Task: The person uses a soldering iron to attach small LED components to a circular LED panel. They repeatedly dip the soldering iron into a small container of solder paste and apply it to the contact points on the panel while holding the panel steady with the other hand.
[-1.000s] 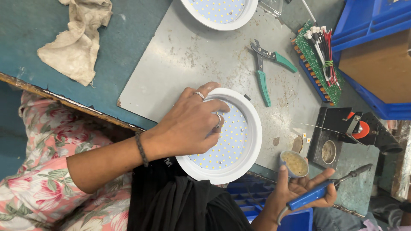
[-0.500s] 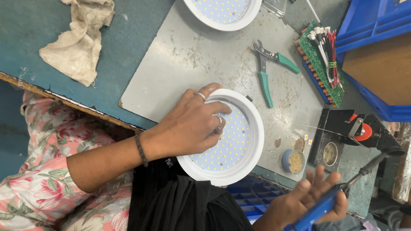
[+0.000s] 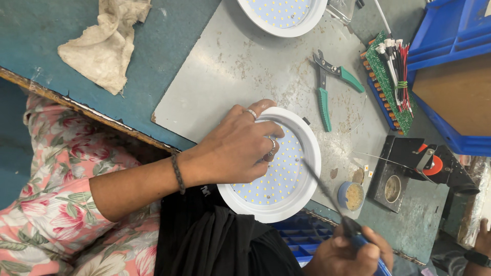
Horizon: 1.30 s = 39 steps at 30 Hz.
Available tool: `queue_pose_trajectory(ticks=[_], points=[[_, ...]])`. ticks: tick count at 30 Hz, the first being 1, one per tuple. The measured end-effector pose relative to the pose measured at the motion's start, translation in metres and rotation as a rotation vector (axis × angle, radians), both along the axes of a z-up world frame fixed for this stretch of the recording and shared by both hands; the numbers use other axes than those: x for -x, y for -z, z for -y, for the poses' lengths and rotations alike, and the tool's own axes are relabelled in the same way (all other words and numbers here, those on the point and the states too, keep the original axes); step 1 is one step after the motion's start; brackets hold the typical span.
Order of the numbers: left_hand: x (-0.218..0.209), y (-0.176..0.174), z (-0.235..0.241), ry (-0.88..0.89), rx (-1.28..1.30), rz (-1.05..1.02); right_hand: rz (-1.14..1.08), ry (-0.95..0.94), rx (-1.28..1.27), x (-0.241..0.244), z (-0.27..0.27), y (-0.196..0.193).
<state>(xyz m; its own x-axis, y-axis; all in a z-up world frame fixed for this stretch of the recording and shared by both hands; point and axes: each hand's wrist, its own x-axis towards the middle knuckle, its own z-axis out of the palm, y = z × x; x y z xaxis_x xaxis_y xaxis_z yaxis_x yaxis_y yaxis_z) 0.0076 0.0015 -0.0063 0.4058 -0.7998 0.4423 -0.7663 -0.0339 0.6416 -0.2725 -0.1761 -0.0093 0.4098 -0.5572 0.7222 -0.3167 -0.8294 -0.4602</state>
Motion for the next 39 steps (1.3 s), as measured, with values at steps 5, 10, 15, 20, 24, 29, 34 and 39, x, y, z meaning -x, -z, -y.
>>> queue_pose_trajectory(ticks=[5, 10, 15, 20, 24, 29, 34, 39], points=[[-0.001, -0.002, 0.000, -0.001, -0.020, -0.015, -0.191, -0.076, 0.272, -0.011, -0.006, -0.002], [0.000, -0.002, 0.000, -0.002, -0.019, -0.007, -0.136, -0.172, 0.224, -0.015, -0.007, 0.006], [0.000, 0.000, 0.000, -0.009, 0.012, 0.006, -0.147, -0.198, 0.255, -0.014, -0.005, 0.008], [0.001, 0.002, 0.000, -0.015, 0.031, 0.035, -0.164, -0.190, 0.218, -0.012, -0.005, 0.006], [0.002, 0.002, 0.000, -0.030, 0.024, 0.062, -0.133, -0.218, 0.124, -0.015, -0.004, 0.003], [0.003, 0.002, 0.000, -0.030, 0.025, 0.061, -0.235, -0.159, 0.339, -0.019, -0.011, -0.004], [0.003, 0.002, 0.000, -0.030, 0.030, 0.065, -0.227, -0.178, 0.348, -0.026, -0.013, -0.011], [0.003, 0.000, 0.000, -0.030, 0.008, 0.077, -0.292, -0.146, 0.423, -0.025, -0.012, -0.016]])
